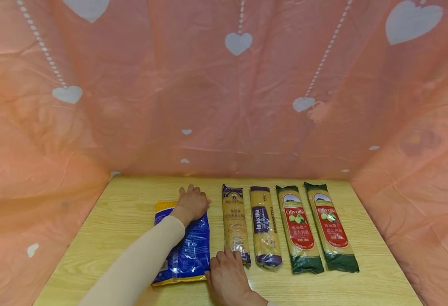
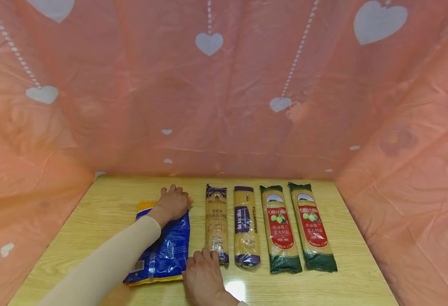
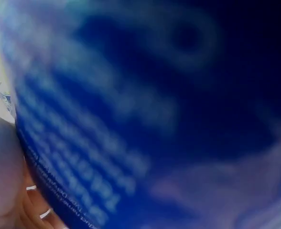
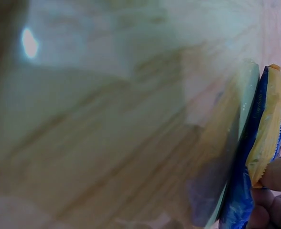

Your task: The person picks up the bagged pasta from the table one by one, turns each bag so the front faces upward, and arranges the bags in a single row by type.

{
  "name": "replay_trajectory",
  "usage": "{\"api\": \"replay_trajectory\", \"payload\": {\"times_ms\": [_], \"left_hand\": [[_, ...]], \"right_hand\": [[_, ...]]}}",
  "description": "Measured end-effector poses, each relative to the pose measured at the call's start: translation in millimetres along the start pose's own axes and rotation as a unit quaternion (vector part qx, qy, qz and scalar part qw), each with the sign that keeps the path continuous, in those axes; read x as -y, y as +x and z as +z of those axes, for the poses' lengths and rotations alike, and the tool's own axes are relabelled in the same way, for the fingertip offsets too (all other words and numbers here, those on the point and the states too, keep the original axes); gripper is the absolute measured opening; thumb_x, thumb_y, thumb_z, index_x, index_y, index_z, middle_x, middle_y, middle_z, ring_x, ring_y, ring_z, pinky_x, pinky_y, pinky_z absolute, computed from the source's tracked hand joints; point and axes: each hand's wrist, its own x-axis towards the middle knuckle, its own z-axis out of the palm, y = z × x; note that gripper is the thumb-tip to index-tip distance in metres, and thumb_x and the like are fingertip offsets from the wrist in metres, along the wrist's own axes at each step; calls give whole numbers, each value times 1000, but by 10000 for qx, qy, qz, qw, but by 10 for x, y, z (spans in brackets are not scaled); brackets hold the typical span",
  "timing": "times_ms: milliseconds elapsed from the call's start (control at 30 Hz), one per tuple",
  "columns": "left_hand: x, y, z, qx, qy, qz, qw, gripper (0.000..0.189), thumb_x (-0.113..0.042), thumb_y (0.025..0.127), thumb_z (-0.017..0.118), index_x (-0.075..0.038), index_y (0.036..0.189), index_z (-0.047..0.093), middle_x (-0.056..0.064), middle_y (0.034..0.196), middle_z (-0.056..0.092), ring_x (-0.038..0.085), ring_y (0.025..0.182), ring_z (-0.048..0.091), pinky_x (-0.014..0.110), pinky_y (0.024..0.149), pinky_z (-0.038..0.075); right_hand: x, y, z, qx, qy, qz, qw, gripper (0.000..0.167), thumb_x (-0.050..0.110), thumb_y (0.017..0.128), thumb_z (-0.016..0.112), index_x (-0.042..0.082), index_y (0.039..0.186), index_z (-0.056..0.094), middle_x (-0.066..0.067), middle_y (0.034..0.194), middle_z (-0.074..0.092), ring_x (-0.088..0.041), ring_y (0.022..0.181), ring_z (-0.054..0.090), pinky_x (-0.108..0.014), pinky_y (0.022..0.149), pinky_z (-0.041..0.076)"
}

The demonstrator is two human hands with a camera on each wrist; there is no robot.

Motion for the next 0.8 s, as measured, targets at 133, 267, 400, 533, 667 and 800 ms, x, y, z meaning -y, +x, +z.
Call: {"api": "replay_trajectory", "payload": {"times_ms": [133,267,400,533,667,800], "left_hand": [[33,-6,26,-46,-170,-70,9998,36,-28,113,49,-1,130,67,19,126,64,41,128,49,69,109,36],[68,-29,21,-231,-240,-29,9994,36,-26,114,48,0,133,63,20,130,62,43,130,49,71,112,34],[101,-97,-48,-658,-398,12,9970,33,-26,113,50,1,127,64,20,122,63,44,126,51,72,111,34],[115,-181,-169,-1188,-557,37,9913,30,-25,112,53,1,120,65,20,119,64,44,125,51,71,108,35],[131,-234,-278,-1754,-589,93,9827,28,-24,111,55,1,115,66,21,120,65,44,125,52,69,105,38],[160,-259,-374,-2326,-583,119,9707,25,-22,109,57,1,106,65,20,113,66,42,112,57,65,97,43]], "right_hand": [[1,-8,-1,-58,27,-18,10000,37,46,81,85,20,71,60,5,74,53,-18,77,50,-34,70,34],[-3,-27,-2,140,192,98,9997,38,46,88,80,21,70,58,6,74,51,-16,76,47,-33,70,33],[3,-54,-16,310,380,222,9986,44,51,95,73,23,68,53,8,70,44,-14,72,40,-31,70,28],[19,-45,-50,237,487,274,9982,45,51,95,74,23,67,52,9,69,41,-13,69,36,-29,70,25],[25,-2,-106,195,586,316,9976,41,46,93,77,23,69,53,9,70,43,-12,70,38,-29,70,26],[12,43,-191,4,745,402,9964,37,39,89,81,22,70,54,9,72,45,-12,72,40,-31,71,29]]}}
